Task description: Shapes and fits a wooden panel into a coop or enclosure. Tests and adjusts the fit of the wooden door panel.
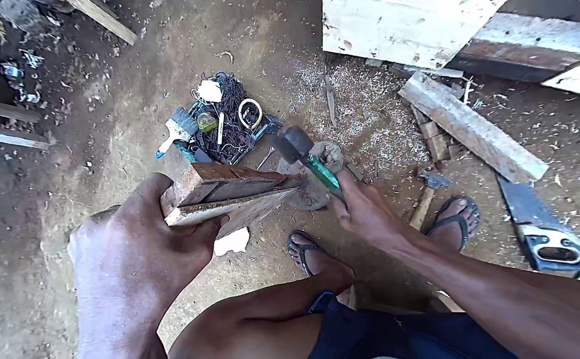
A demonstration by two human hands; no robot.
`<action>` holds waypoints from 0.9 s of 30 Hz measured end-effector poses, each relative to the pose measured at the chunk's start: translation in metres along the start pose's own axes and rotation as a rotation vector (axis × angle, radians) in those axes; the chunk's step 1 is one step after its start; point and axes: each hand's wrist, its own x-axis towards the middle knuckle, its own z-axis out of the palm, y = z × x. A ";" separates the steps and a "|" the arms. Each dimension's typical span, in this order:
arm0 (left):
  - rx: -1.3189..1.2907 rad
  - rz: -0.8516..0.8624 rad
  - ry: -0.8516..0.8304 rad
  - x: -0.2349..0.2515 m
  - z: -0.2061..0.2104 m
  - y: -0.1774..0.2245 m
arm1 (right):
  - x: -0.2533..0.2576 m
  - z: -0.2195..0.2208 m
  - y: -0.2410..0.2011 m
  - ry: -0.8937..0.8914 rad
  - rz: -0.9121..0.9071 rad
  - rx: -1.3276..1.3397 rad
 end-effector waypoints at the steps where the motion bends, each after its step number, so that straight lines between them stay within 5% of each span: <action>1: -0.013 0.004 -0.012 -0.002 0.002 -0.004 | -0.003 -0.009 -0.012 0.147 -0.060 0.038; 5: -0.026 -0.009 -0.013 0.001 0.003 -0.004 | -0.002 0.004 -0.019 0.495 -0.159 0.234; 7: -0.012 -0.022 -0.012 0.002 0.000 0.002 | -0.011 0.044 0.016 0.224 0.024 0.126; 9: 0.008 -0.025 -0.003 0.001 -0.004 0.009 | -0.005 0.062 0.047 -0.346 0.282 -0.057; 12: 0.016 -0.004 0.009 0.004 -0.005 0.005 | -0.002 0.056 0.068 -0.543 0.377 -0.140; 15: -0.015 -0.018 -0.021 0.000 0.001 -0.002 | -0.013 0.025 0.049 -0.326 0.308 -0.045; 20: -0.019 0.002 -0.014 -0.001 0.009 -0.014 | 0.005 0.003 0.007 0.395 0.030 0.284; 22: -0.018 -0.001 -0.010 -0.001 0.008 -0.011 | 0.007 0.029 0.017 0.427 0.056 0.304; 23: -0.013 -0.001 -0.004 -0.001 0.007 -0.007 | 0.004 0.046 0.031 0.297 0.123 0.222; 26: 0.014 -0.025 -0.014 -0.001 -0.002 0.007 | 0.010 0.063 0.063 -0.479 0.388 -0.029; 27: 0.026 -0.021 -0.006 0.000 -0.005 0.008 | 0.013 0.059 0.068 -0.561 0.400 -0.051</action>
